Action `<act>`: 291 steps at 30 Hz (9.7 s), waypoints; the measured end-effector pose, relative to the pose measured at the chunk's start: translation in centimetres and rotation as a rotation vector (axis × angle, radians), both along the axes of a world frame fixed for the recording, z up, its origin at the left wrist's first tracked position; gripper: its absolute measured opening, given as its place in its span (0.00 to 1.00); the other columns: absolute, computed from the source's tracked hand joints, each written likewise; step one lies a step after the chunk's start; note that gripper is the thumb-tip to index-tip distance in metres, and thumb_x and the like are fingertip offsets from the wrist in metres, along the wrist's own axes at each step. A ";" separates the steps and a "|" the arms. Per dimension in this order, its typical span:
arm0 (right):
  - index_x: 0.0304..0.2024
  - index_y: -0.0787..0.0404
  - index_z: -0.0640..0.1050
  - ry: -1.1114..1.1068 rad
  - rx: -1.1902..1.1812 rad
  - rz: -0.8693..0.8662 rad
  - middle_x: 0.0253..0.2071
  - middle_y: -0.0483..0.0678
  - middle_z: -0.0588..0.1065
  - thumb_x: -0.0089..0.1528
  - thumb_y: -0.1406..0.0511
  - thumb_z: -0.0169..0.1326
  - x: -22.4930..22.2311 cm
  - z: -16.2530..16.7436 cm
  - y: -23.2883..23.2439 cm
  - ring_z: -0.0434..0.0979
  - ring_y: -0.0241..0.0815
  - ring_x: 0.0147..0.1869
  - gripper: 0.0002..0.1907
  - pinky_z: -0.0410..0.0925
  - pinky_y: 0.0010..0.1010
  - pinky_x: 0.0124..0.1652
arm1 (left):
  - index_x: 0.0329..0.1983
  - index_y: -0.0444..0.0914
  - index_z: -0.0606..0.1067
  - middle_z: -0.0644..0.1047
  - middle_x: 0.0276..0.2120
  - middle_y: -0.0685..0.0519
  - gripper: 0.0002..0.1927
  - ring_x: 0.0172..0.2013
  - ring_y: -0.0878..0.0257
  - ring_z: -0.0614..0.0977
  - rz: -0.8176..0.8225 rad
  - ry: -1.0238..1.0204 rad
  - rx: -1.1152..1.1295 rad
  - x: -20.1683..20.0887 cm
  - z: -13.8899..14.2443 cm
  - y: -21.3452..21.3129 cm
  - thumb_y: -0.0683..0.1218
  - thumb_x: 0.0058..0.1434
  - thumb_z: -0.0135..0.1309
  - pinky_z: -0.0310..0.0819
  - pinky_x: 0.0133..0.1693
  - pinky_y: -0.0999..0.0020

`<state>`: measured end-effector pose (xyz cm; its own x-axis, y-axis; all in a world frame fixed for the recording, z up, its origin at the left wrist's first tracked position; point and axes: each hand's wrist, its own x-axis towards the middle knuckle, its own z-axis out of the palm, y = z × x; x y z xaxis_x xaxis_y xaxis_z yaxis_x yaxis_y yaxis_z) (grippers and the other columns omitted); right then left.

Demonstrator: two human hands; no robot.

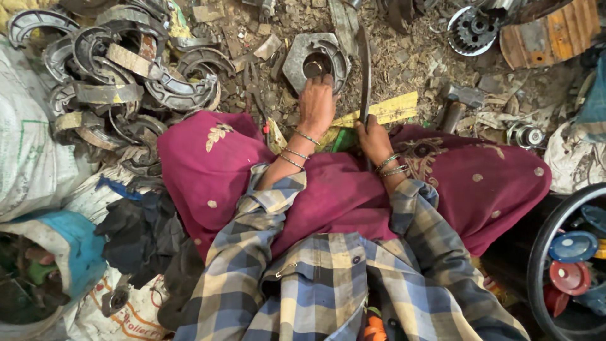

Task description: The person sits on the ground and repeatedly strikes a small metal piece with a hammer while holding it against a hexagonal metal block. The person adjusts the metal piece between strikes and continues hammering throughout the clip.

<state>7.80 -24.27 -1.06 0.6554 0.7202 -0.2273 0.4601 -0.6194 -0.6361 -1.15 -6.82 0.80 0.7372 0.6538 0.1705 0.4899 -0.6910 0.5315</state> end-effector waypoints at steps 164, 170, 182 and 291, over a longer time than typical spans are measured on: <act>0.51 0.66 0.68 -0.191 0.070 0.161 0.33 0.67 0.77 0.69 0.61 0.54 -1.3 0.1 3.0 0.77 0.71 0.38 0.16 0.69 0.57 0.38 | 0.54 0.30 0.75 0.78 0.47 0.33 0.29 0.47 0.38 0.80 0.195 -0.060 0.023 -1.2 3.3 6.4 0.38 0.45 0.64 0.75 0.47 0.51; 0.60 0.67 0.70 -0.144 0.342 0.122 0.33 0.61 0.78 0.66 0.65 0.57 -1.2 2.5 3.0 0.80 0.60 0.34 0.21 0.72 0.46 0.33 | 0.45 0.33 0.79 0.81 0.41 0.38 0.13 0.39 0.44 0.85 0.222 0.007 0.045 -0.5 1.7 7.8 0.38 0.56 0.63 0.80 0.40 0.54; 0.58 0.68 0.67 -0.325 -0.018 0.258 0.32 0.64 0.77 0.72 0.63 0.53 0.0 -0.3 1.9 0.76 0.68 0.34 0.18 0.67 0.53 0.33 | 0.29 0.36 0.82 0.81 0.28 0.40 0.10 0.31 0.41 0.84 0.263 -0.026 -0.006 0.4 2.1 8.0 0.48 0.53 0.65 0.78 0.33 0.49; 0.54 0.69 0.67 -0.348 -0.077 0.070 0.27 0.67 0.76 0.69 0.58 0.51 3.0 1.0 2.1 0.76 0.70 0.29 0.21 0.68 0.56 0.27 | 0.36 0.34 0.83 0.80 0.26 0.38 0.09 0.29 0.42 0.83 0.230 -0.126 0.151 0.6 1.9 7.1 0.39 0.57 0.53 0.77 0.30 0.49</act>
